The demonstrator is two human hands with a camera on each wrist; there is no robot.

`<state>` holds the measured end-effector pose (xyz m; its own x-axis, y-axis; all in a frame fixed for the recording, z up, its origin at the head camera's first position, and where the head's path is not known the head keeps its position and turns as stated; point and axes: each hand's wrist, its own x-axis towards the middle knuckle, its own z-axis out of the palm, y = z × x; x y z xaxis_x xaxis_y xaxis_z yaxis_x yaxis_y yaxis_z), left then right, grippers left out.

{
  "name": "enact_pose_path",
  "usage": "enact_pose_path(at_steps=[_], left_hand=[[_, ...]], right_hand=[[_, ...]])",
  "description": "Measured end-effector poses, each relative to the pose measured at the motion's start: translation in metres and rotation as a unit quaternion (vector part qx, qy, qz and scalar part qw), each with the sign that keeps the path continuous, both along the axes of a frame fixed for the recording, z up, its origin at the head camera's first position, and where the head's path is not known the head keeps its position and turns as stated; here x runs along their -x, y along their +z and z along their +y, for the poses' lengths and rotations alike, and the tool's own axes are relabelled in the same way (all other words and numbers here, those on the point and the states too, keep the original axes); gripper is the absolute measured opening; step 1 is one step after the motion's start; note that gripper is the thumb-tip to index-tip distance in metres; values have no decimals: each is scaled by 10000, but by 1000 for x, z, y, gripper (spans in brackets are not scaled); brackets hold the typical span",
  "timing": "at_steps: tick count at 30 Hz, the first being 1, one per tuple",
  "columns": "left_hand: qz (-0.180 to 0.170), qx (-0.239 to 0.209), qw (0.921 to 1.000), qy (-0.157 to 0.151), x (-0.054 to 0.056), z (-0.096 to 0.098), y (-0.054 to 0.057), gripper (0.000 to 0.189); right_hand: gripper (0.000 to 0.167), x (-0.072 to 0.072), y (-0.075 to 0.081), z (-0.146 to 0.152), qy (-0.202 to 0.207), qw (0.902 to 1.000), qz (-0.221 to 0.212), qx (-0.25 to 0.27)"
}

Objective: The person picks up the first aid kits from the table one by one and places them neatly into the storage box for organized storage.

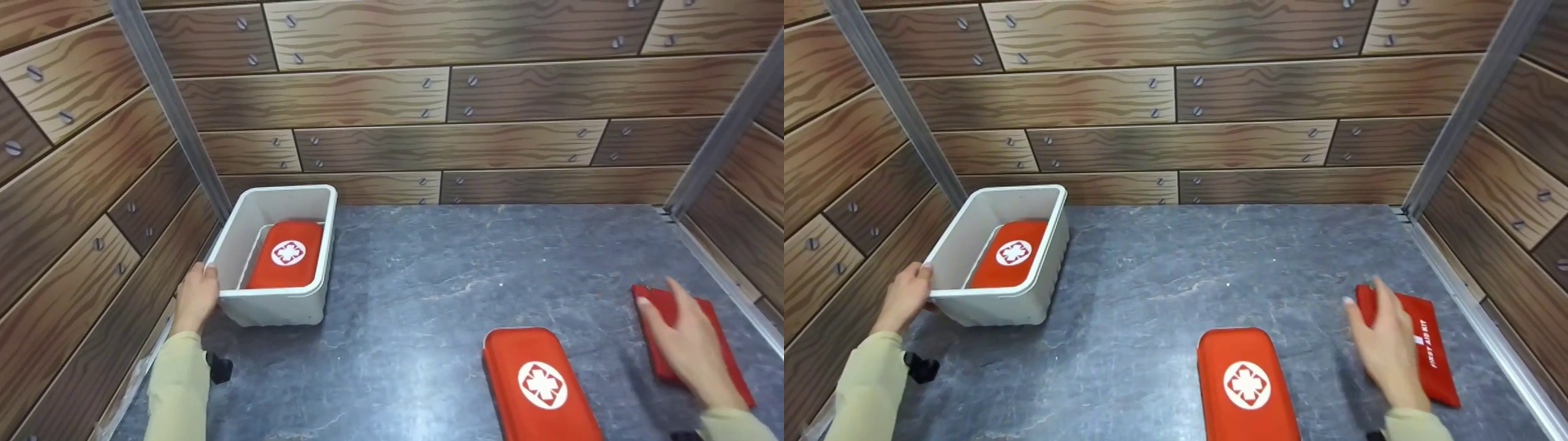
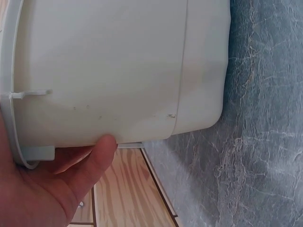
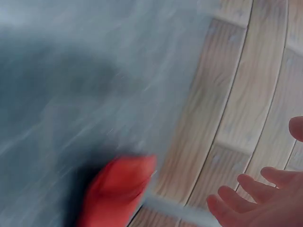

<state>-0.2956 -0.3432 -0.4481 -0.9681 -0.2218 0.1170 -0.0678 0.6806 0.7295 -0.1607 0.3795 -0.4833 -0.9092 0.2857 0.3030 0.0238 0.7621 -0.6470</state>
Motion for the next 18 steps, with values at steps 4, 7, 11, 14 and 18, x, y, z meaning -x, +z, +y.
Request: enact_pose_path(at_steps=[4, 7, 11, 14, 18], left_hand=[[-106, -48, 9999, 34, -2, -2, -3, 36], [-134, -32, 9999, 44, -4, -3, -5, 33], [-105, -35, 9999, 21, -5, -2, -6, 33], [-75, 2, 10000, 19, -3, -2, -5, 34], [-33, 20, 10000, -25, 1, 0, -1, 37]], right_hand=[[69, -14, -13, 25, -290, 9993, 22, -216], [71, -21, -22, 42, -529, 9978, -186, -358], [77, -28, -31, 64, -798, 9916, -790, -649], [82, -33, -40, 76, -899, 9842, -1329, -746], [91, -34, -49, 84, -1168, 9686, -2129, -525]])
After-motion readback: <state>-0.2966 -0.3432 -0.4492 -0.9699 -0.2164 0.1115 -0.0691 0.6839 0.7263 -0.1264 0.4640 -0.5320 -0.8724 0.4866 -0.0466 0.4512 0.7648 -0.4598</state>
